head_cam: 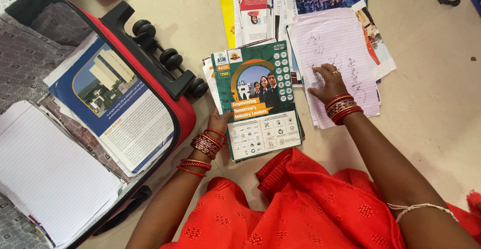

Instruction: The person sorts through a large pile of documents and brochures by hand, handling them one at a time and placing specific sheets into an open suitcase on the floor.

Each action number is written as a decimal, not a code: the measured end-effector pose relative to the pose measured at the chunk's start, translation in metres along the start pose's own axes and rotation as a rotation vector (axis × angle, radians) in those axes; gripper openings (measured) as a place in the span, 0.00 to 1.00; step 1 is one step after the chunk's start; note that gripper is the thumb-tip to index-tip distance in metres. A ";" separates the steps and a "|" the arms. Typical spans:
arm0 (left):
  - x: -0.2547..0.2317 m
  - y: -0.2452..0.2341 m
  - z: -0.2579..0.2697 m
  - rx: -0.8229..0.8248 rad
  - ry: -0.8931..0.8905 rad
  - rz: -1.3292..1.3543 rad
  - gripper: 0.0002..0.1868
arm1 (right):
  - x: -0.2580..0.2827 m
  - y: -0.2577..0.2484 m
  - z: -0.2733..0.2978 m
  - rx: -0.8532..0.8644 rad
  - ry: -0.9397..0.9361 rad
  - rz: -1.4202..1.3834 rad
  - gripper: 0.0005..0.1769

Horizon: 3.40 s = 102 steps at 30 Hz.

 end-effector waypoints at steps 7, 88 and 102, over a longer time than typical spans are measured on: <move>0.002 0.001 0.000 -0.017 -0.044 0.050 0.16 | -0.004 -0.010 0.007 -0.214 -0.051 0.040 0.10; -0.015 0.005 0.016 -0.045 -0.125 -0.041 0.16 | -0.071 -0.043 0.162 0.839 -0.195 0.466 0.34; -0.002 0.005 0.007 0.001 -0.085 0.008 0.18 | 0.206 -0.196 0.046 -0.072 -0.762 0.668 0.15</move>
Point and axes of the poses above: each hand's wrist, its own z-axis away from the middle knuckle, its own y-axis out of the palm, x = y × z, the point moved 8 cm from there along -z, towards the middle knuckle, and after that the axes turned 11 degrees about y, right-handed, at the moved point
